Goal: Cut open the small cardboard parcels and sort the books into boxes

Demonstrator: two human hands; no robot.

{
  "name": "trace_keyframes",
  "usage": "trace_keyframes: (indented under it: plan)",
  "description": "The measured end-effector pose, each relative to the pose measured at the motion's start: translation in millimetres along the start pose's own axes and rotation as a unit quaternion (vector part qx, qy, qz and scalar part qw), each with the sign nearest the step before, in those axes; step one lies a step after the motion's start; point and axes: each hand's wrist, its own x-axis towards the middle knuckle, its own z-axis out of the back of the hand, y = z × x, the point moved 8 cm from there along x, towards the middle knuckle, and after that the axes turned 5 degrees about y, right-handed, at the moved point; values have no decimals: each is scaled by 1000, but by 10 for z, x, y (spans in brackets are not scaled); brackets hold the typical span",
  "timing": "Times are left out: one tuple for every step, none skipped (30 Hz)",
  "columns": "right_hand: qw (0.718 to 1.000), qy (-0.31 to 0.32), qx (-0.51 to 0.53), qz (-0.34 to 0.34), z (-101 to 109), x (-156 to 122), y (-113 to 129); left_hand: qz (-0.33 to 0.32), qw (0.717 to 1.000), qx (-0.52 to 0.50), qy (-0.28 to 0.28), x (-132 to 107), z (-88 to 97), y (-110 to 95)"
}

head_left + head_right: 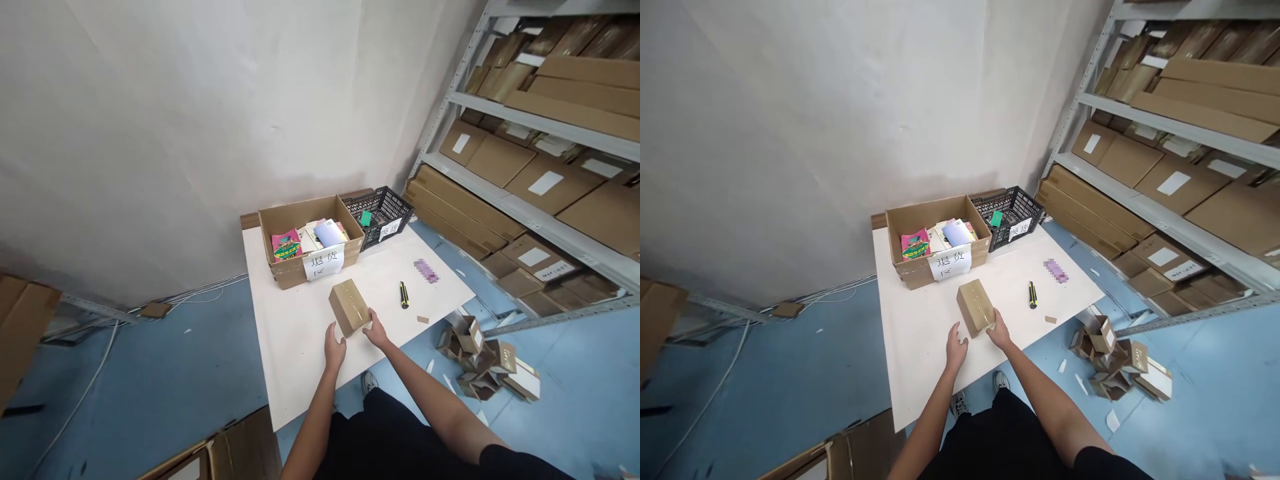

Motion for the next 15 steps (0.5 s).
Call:
trace_keyframes:
  plan:
    - [1000, -2, 2, 2, 31, 15, -33, -6, 1000, 15, -5, 68, 40, -55]
    - [1000, 1, 5, 7, 52, 38, -49, -17, 999, 31, -9, 152, 87, -135]
    - [1000, 9, 10, 16, 67, 67, -47, -33, 998, 48, -11, 250, 133, -239]
    - [999, 19, 16, 27, 83, 103, -30, -52, 996, 65, -5, 362, 166, -361]
    - [999, 28, 21, 40, 104, 145, -1, -69, 994, 83, 7, 484, 184, -490]
    - [998, 36, 24, 56, 138, 192, 36, -84, 991, 104, 26, 613, 183, -620]
    - [996, 40, 26, 71, 188, 243, 77, -90, 986, 131, 53, 744, 162, -731]
    - [995, 43, 27, 85, 256, 300, 113, -84, 979, 164, 82, 873, 129, -814]
    - [994, 44, 26, 97, 342, 362, 140, -64, 970, 205, 112, 994, 93, -858]
    - [993, 46, 25, 106, 444, 428, 153, -32, 957, 252, 139, 1100, 64, -862]
    - [992, 47, 23, 114, 564, 499, 145, -10, 943, 293, 159, 1188, 45, -861]
    - [992, 47, 22, 117, 701, 572, 112, 5, 929, 324, 176, 1256, 34, -847]
    - [992, 44, 21, 116, 850, 649, 48, 20, 917, 351, 187, 1306, 33, -814]
    - [993, 40, 19, 109, 1006, 728, -46, 30, 910, 373, 177, 1344, 62, -783]
    - [995, 34, 14, 96, 1161, 807, -173, 40, 903, 391, 173, 1359, 82, -735]
